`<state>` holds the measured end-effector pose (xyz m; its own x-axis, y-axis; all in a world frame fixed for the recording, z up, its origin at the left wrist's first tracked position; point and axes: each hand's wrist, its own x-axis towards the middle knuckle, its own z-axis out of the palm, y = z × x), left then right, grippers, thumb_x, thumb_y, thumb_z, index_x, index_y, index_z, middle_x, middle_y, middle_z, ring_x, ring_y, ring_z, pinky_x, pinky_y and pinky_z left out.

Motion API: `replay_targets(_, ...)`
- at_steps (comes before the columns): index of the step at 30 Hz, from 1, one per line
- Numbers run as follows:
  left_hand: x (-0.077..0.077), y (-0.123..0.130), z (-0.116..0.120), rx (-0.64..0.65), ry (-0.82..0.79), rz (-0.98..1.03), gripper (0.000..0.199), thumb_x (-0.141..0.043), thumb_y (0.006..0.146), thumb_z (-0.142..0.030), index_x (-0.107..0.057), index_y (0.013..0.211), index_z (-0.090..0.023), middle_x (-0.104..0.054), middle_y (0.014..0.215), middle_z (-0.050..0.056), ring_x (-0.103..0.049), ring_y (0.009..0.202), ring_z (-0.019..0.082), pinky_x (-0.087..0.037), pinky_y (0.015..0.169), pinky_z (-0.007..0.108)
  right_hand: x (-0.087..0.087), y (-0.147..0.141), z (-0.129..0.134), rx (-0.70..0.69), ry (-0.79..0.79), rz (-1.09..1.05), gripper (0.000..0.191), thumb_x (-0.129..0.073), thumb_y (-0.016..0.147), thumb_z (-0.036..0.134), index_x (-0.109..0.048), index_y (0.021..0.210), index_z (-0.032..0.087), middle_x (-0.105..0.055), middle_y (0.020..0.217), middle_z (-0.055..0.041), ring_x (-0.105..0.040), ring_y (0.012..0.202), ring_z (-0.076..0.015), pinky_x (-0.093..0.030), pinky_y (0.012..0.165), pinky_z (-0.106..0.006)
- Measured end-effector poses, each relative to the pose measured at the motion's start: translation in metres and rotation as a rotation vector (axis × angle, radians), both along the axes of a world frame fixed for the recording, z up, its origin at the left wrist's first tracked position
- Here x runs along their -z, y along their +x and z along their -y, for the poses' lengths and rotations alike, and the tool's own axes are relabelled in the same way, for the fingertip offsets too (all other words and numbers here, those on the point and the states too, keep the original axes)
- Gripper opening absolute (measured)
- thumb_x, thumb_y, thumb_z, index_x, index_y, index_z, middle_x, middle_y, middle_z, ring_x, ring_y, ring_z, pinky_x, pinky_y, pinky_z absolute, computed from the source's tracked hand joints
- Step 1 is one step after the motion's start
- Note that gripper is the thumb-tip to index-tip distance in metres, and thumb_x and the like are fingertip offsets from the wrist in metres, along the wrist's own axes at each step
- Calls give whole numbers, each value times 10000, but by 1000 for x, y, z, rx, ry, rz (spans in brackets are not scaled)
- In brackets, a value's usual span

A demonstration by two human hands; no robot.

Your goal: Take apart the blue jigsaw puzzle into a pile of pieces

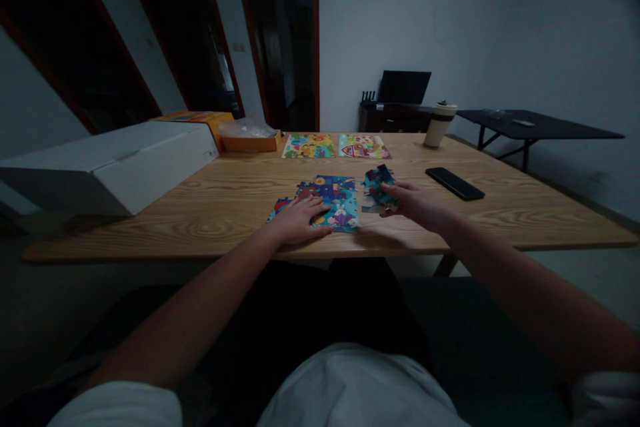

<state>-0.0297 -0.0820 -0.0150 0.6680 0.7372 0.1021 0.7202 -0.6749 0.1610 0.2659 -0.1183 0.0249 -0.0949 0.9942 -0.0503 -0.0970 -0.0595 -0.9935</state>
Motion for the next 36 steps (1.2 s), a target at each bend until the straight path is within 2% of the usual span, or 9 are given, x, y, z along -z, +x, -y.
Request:
replay_targets(3, -3, -4, -10, -40, -30, 6, 713, -504, 840, -723, -544, 1395, -277, -429, 1529, 91, -301, 1437, 335, -244, 1149, 488, -5, 8, -14, 35, 39, 65, 120, -629, 894, 209, -735, 889, 153, -730, 1012, -100, -675, 799, -175, -585, 564, -238)
replay_targets(6, -20, 3, -34, -80, -189, 101, 666, -596, 780, -709, -633, 1284, -275, -589, 1378, 95, -528, 1260, 345, -395, 1039, 455, -10, 9, -34, -13, 88, 139, 141, -614, 890, 201, -743, 902, 145, -738, 973, -107, -674, 762, -176, -564, 571, -249)
replay_targets(9, -43, 29, -64, -142, -382, 488, 623, -627, 800, -642, -641, 1262, -224, -650, 1271, 128, -658, 1032, 299, -507, 852, 375, -15, 1, -56, -108, 129, 194, 133, -626, 875, 209, -746, 905, 160, -745, 906, -83, -658, 697, -157, -531, 565, -235)
replay_targets(12, -54, 60, -88, -69, -602, 810, 519, -609, 853, -584, -651, 1219, -219, -671, 1214, 126, -684, 859, 250, -524, 680, 341, -16, -11, -75, -146, 128, 272, 104, -641, 862, 217, -733, 851, 170, -729, 782, -56, -607, 591, -130, -457, 478, -203)
replay_targets(16, -35, 81, -104, -57, -628, 957, 440, -749, 783, -457, -681, 1112, -174, -708, 951, 96, -630, 685, 168, -456, 545, 252, -1, -20, -94, -205, 144, 363, 155, -655, 857, 269, -701, 748, 168, -662, 652, -28, -539, 520, -104, -417, 452, -199)
replay_targets(21, -10, 76, -107, -50, -628, 1106, 360, -785, 749, -407, -681, 972, -144, -682, 845, 48, -601, 654, 124, -459, 551, 225, 25, -23, -105, -262, 335, 396, 163, -668, 835, 319, -711, 851, 163, -635, 674, 6, -531, 555, -96, -445, 508, -212)
replay_targets(26, -14, 70, -106, -59, -630, 1261, 361, -792, 742, -375, -654, 975, -138, -671, 859, 28, -622, 706, 127, -512, 635, 252, 25, -22, -101, -126, 443, 326, 233, -715, 789, 357, -683, 933, 176, -609, 690, 18, -539, 576, -103, -473, 519, -220)
replay_targets(30, -16, 68, -105, -94, -656, 1352, 347, -811, 720, -334, -639, 950, -141, -661, 866, 16, -618, 725, 123, -533, 687, 277, 22, -20, -97, -41, 420, 255, 320, -775, 729, 337, -625, 978, 203, -605, 723, 30, -568, 644, -111, -492, 539, -205)
replay_targets(36, -15, 66, -103, -138, -641, 1344, 311, -798, 735, -311, -641, 948, -146, -659, 862, 18, -614, 712, 122, -534, 684, 288, 26, -19, -96, -187, 330, 243, 364, -771, 729, 259, -629, 1058, 192, -653, 810, 6, -613, 676, -113, -533, 600, -228)
